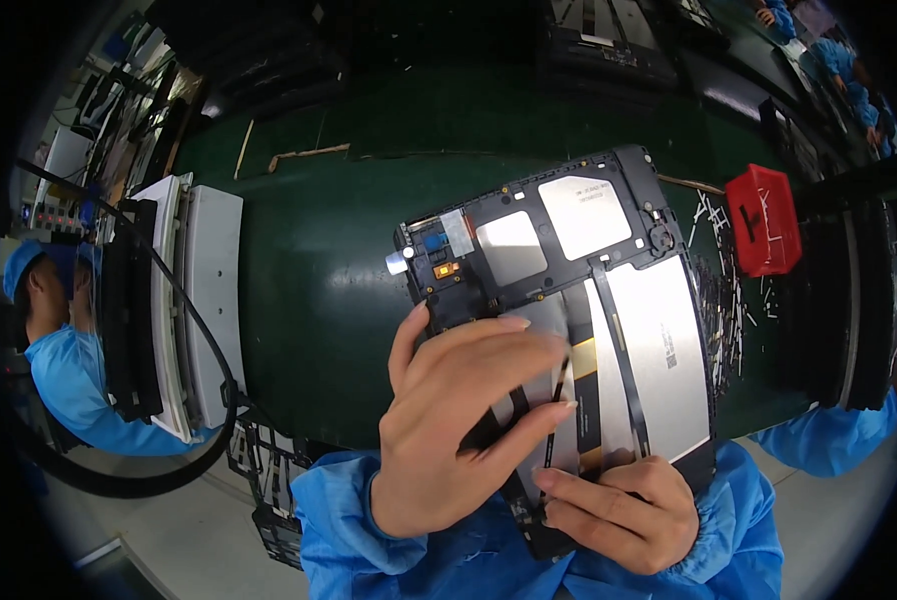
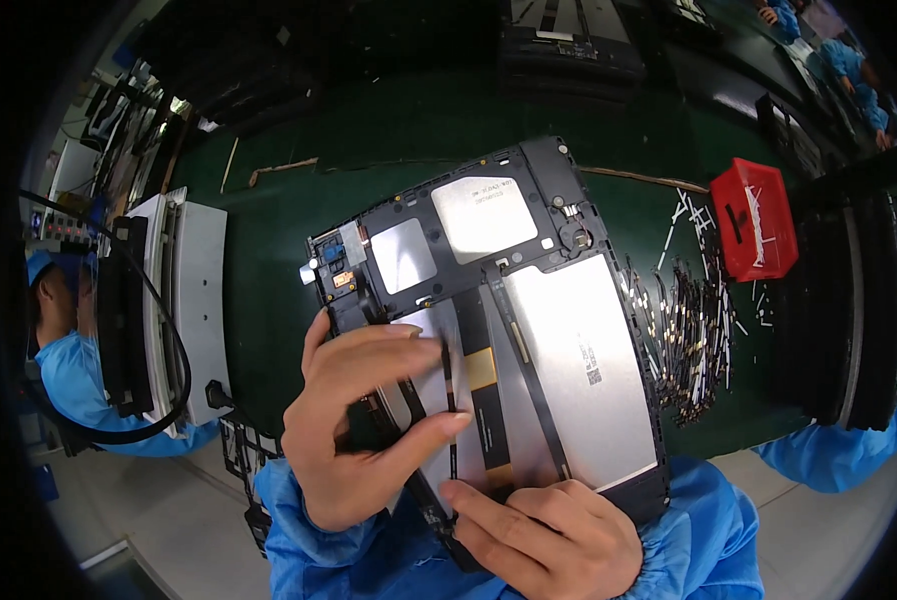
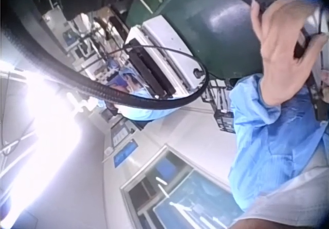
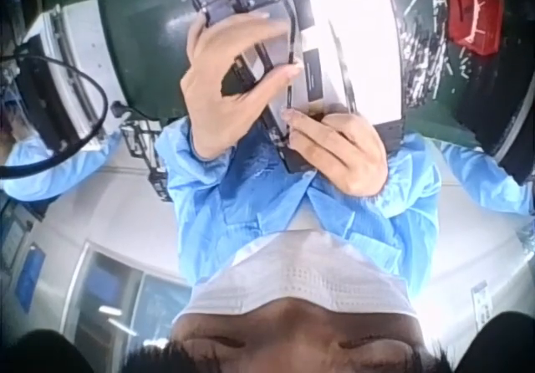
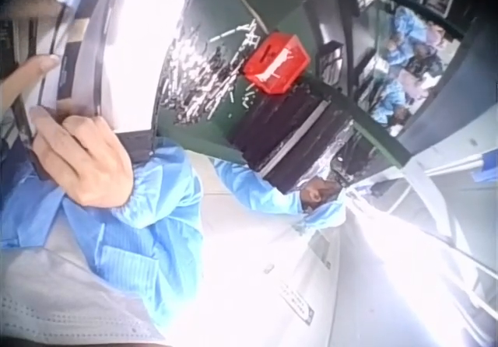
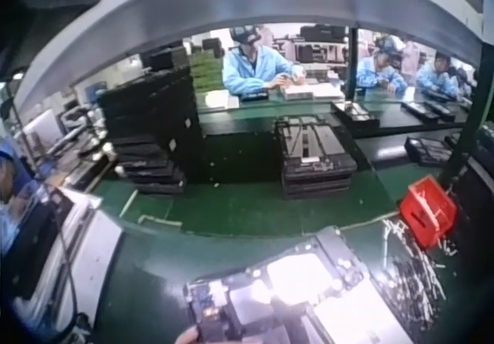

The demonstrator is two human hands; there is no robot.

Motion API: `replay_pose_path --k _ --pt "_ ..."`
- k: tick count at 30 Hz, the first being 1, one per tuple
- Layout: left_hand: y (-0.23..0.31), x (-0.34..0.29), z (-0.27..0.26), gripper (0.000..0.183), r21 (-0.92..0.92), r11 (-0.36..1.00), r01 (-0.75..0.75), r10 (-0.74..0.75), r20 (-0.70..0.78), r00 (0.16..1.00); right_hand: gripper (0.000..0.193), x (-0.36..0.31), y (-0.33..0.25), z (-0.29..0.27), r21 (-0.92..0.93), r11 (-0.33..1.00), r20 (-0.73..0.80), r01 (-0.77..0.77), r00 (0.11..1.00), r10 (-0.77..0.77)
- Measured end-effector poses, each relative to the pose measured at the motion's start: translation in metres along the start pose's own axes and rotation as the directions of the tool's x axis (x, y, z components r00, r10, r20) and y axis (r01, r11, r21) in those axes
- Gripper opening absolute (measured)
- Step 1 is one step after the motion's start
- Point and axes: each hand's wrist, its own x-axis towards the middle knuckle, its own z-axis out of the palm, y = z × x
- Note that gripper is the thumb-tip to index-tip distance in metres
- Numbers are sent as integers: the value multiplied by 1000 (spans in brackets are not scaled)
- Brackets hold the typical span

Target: The person installs ribbon cables and internal components into a tablet chassis, using tweezers and a stylus tool to manipulate the small parts.

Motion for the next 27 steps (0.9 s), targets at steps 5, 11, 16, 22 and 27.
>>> replay_pose_path --k 5,11,16,22,27 --pt "-26 -25 1 54 109 937 -333 340 -64 938 20 2 0 -6 40 999 3 -10 1000 10" --pt "-17 -31 1 84 300 906 -298 292 65 954 19 3 -3 -14 8 1000 52 25 998 -25" --pt "-17 -6 0 60 358 911 -206 182 99 978 17 4 1 -38 172 984 15 -55 998 54" --pt "7 -6 -10 44 468 872 -146 100 121 988 45 12 5 -34 1 1000 152 23 988 -22" --pt "9 -8 -8 44 454 883 -122 77 116 990 56 -1 -6 -32 -125 981 376 147 922 -91"
